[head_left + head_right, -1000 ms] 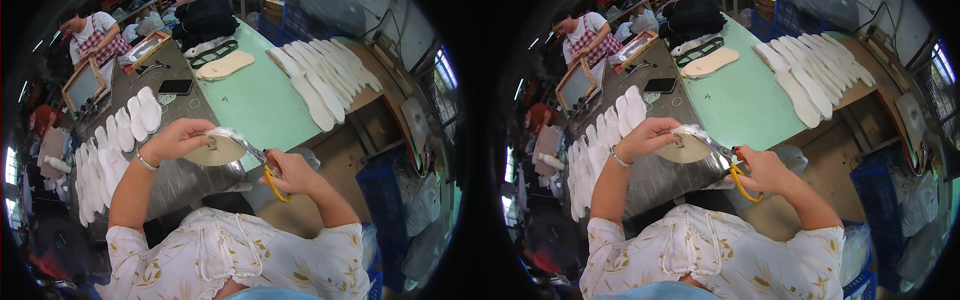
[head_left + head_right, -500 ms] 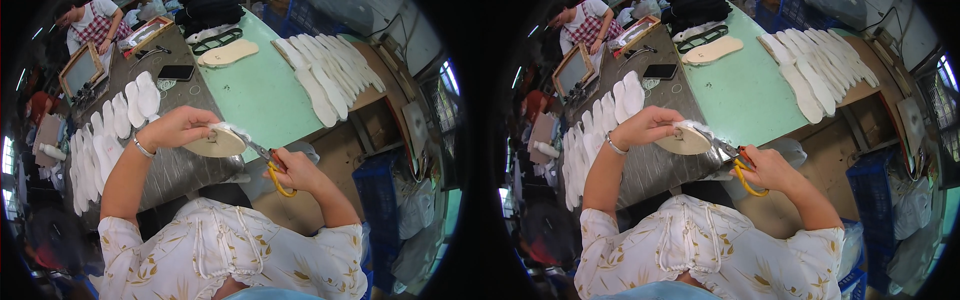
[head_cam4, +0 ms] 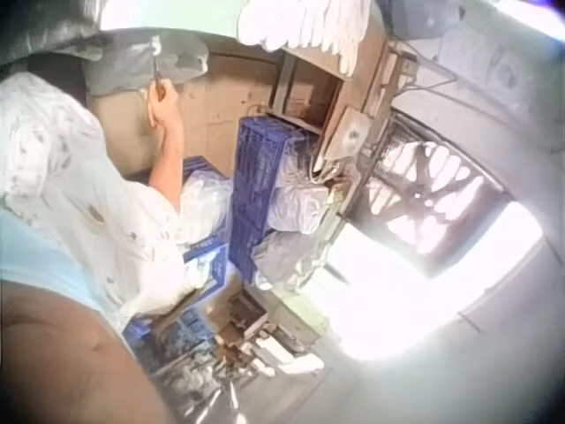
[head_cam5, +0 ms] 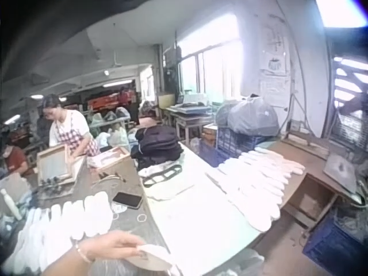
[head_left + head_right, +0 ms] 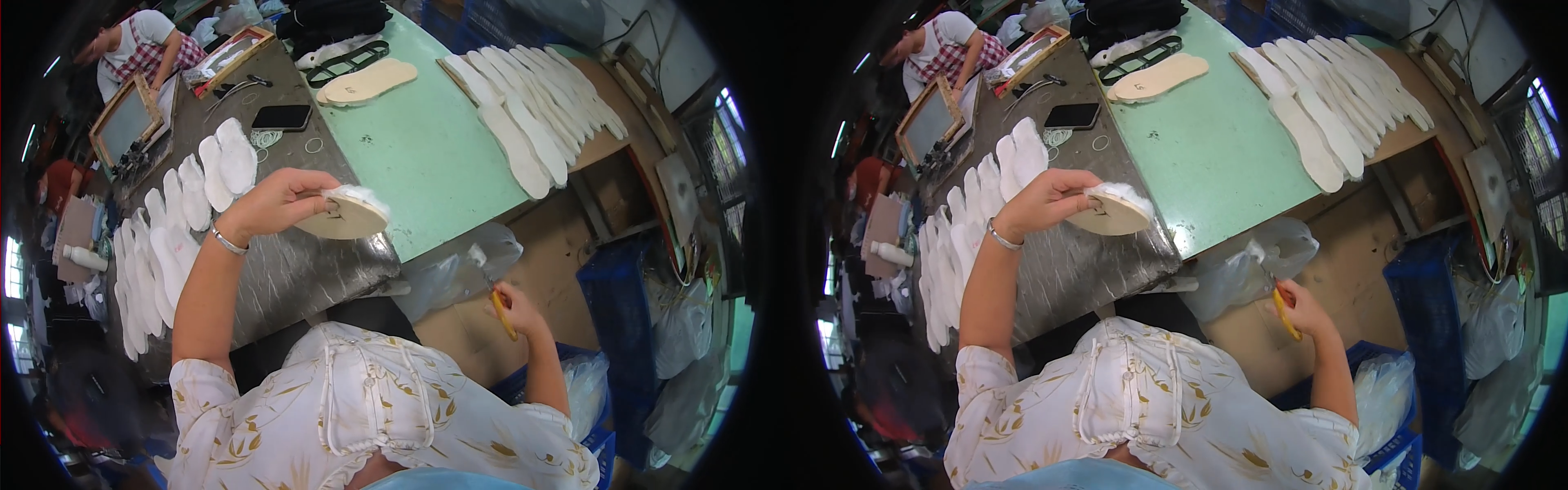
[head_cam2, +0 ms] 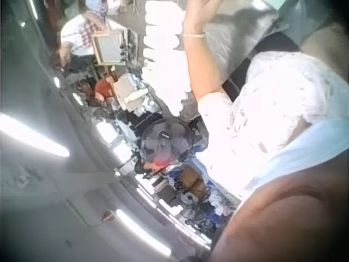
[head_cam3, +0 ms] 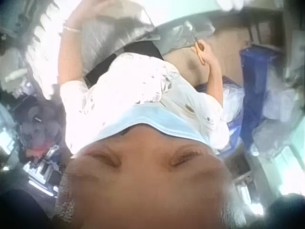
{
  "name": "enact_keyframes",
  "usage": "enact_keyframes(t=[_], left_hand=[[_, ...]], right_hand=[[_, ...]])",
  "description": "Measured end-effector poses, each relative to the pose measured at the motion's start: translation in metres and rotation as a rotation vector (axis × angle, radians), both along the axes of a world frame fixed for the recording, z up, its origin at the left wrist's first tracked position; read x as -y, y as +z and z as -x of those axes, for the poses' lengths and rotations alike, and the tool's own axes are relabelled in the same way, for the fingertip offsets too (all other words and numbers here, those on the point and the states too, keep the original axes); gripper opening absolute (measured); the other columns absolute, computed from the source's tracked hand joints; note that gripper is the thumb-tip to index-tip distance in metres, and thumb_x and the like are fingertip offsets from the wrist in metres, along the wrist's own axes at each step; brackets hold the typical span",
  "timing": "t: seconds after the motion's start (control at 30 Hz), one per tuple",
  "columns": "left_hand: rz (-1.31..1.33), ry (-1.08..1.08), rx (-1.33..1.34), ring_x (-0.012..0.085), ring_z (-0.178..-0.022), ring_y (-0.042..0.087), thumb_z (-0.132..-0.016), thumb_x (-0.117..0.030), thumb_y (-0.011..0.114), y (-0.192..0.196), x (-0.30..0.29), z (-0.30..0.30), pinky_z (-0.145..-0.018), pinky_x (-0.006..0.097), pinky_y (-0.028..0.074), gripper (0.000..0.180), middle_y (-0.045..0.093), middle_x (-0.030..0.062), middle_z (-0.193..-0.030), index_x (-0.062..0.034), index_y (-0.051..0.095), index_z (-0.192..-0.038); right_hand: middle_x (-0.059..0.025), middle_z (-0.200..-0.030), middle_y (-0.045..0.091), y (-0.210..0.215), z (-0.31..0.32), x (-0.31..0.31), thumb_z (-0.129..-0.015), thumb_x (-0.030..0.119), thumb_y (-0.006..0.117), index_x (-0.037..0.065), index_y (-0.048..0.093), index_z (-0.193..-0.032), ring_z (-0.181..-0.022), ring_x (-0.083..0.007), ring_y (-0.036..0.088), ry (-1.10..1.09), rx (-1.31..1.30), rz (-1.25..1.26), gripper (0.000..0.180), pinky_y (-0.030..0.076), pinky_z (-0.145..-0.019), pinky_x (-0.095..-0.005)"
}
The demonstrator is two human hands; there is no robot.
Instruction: Trimming excess material from fleece-lined shoe insoles and organizing the completed components.
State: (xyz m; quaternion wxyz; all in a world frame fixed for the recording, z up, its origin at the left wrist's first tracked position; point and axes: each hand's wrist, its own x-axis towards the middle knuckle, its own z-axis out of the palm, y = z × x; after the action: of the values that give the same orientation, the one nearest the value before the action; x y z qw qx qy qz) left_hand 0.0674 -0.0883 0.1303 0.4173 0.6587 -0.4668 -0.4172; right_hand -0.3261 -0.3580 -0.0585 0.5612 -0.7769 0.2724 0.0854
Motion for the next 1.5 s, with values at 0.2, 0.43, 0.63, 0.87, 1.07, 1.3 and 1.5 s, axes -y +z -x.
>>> enact_keyframes(t=[0.2,0.43,0.63,0.87,1.07,1.3,1.5], left_hand=[[0.035,0.060,0.103,0.0085,-0.094,0.062,-0.091,0.001,0.058,-0.015,0.002,-0.001,-0.085,0.025,0.049,0.023,0.068,0.0036,-0.101,0.0037,0.064,-0.113],[-0.012,-0.019,0.084,0.0095,-0.090,0.062,-0.090,-0.005,0.062,-0.028,0.005,0.013,-0.082,0.025,0.049,0.023,0.070,0.0057,-0.098,0.0038,0.066,-0.112],[-0.154,-0.119,0.133,0.0085,-0.087,0.061,-0.091,-0.010,0.065,-0.048,-0.002,0.024,-0.079,0.026,0.050,0.025,0.070,0.0048,-0.094,0.0033,0.066,-0.112],[0.188,0.339,0.719,0.0298,-0.113,0.059,-0.080,-0.026,0.076,-0.066,-0.024,0.039,-0.098,0.039,0.043,0.063,0.062,0.0141,-0.126,-0.0061,0.053,-0.134],[0.013,1.050,0.626,0.0249,-0.108,0.057,-0.079,-0.015,0.079,-0.137,-0.111,0.061,-0.091,0.037,0.046,0.065,0.057,0.0139,-0.122,-0.0016,0.047,-0.134],[0.212,1.341,-0.861,0.0251,-0.108,0.058,-0.091,-0.019,0.069,-0.156,-0.107,0.108,-0.095,0.040,0.048,0.056,0.055,0.0145,-0.124,-0.0015,0.039,-0.135],[0.526,1.161,-1.189,0.0204,-0.105,0.058,-0.092,-0.011,0.065,-0.165,-0.094,0.085,-0.093,0.038,0.048,0.055,0.059,0.0095,-0.116,-0.0041,0.036,-0.138]], right_hand=[[-0.0143,-0.111,0.070,-0.066,0.134,0.011,-0.067,0.056,0.072,0.010,0.063,-0.119,-0.107,-0.0270,0.067,-0.264,-0.799,0.528,0.070,0.051,-0.090,-0.0389],[-0.0020,-0.088,0.064,-0.075,0.088,-0.003,-0.081,0.021,0.075,0.005,0.063,-0.102,-0.078,-0.0090,0.058,-0.591,-0.159,0.085,0.029,0.046,-0.070,-0.0242],[0.0008,-0.088,0.060,0.052,-0.133,-0.080,-0.082,0.009,0.076,0.004,0.056,-0.098,-0.074,-0.0073,0.054,-0.271,0.556,-0.328,0.026,0.044,-0.066,-0.0218],[0.0030,-0.086,0.055,0.053,-0.205,-0.118,-0.084,0.011,0.078,0.005,0.053,-0.097,-0.077,-0.0045,0.051,-0.215,0.515,-0.475,0.029,0.044,-0.069,-0.0210],[0.0012,-0.093,0.052,0.037,-0.206,-0.115,-0.083,0.005,0.075,0.009,0.051,-0.100,-0.084,-0.0071,0.050,-0.280,0.528,-0.586,0.030,0.043,-0.075,-0.0230],[0.0027,-0.093,0.051,0.030,-0.211,-0.110,-0.080,0.001,0.075,0.011,0.051,-0.101,-0.084,-0.0080,0.051,-0.323,0.529,-0.734,0.034,0.043,-0.074,-0.0238],[-0.0015,-0.106,0.051,0.005,-0.189,-0.085,-0.075,-0.010,0.069,0.012,0.048,-0.103,-0.100,-0.0167,0.055,-0.345,0.527,-1.008,0.041,0.050,-0.090,-0.0320]])
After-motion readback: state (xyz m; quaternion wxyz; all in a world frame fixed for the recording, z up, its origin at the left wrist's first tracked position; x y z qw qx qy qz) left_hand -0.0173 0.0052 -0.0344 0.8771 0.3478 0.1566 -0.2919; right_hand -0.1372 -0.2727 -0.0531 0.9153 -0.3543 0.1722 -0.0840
